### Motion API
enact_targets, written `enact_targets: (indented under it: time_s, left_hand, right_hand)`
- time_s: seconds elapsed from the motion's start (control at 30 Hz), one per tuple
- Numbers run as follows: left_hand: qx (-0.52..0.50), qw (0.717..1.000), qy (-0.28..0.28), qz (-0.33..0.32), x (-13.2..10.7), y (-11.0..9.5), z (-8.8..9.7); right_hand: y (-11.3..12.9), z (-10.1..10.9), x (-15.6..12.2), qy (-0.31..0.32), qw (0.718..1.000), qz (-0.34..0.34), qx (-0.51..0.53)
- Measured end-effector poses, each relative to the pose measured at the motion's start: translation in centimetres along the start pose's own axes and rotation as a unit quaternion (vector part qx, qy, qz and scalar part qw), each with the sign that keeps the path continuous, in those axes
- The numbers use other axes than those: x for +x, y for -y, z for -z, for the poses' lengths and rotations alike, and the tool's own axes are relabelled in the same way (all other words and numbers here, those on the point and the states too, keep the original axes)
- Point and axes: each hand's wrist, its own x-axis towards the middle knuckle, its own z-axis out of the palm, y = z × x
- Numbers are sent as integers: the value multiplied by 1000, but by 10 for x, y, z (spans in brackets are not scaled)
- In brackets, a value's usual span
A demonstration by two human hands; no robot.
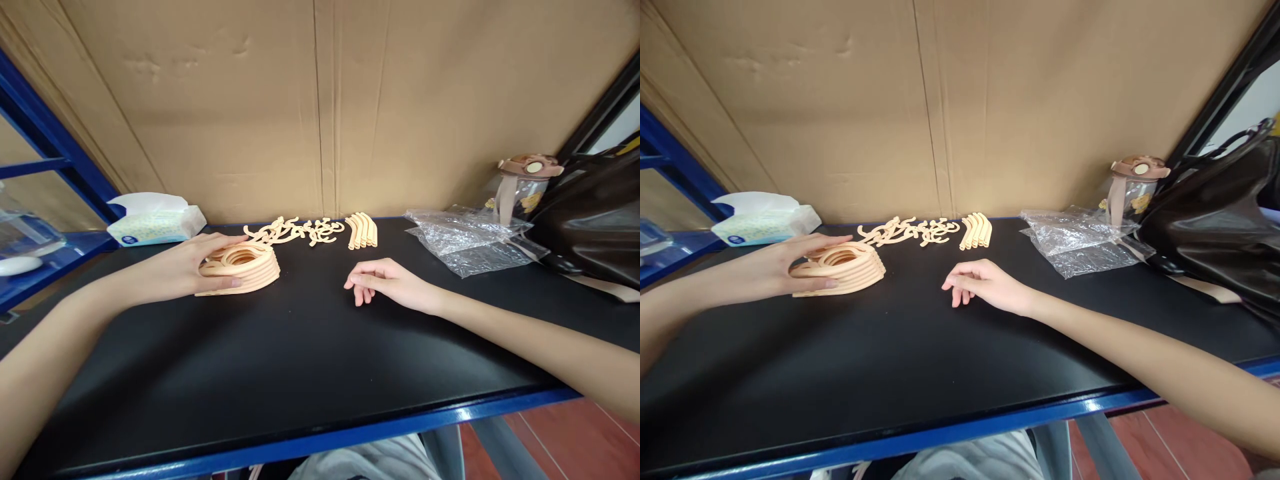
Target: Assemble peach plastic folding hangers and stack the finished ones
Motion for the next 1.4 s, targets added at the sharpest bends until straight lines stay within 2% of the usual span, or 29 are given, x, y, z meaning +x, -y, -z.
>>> enact_targets:
  time_s: [0.37,0.53,0.7,0.83,0.9,0.97,1.03,1.1,1.17,1.27,1.4]
  left_hand:
    - [6,1000,21,12,1,5,0]
    - [-10,1000,11,14,1,6,-2]
    - [-25,999,-14,26,-2,-2,-2]
    - [21,996,-84,-5,-3,-23,-3]
    - [69,986,-141,-50,-5,-40,-6]
    - [99,975,-163,-116,-7,-59,-14]
    - [121,966,-152,-172,-8,-78,-28]
    - [160,955,-119,-219,-8,-93,-46]
    - [198,946,-100,-238,-5,-106,-65]
    - [231,942,-71,-232,6,-119,-86]
    - [202,953,-50,-220,23,-128,-92]
  right_hand:
    - [1,0,-1,3,1000,1,-1]
    - [2,-1,-1,4,1000,0,-6]
    - [3,-1,-1,8,1000,1,-6]
    - [4,-1,-1,10,1000,1,-4]
    - [4,-1,-1,8,1000,0,-5]
    - [3,-2,-1,6,1000,0,-4]
    - [3,-2,-1,0,1000,3,-2]
    - [3,-2,-1,-17,1000,11,-5]
    - [4,-1,-2,-47,998,25,-16]
    - [6,-1,-3,-77,996,34,-35]
    - [6,-1,-3,-75,996,30,-42]
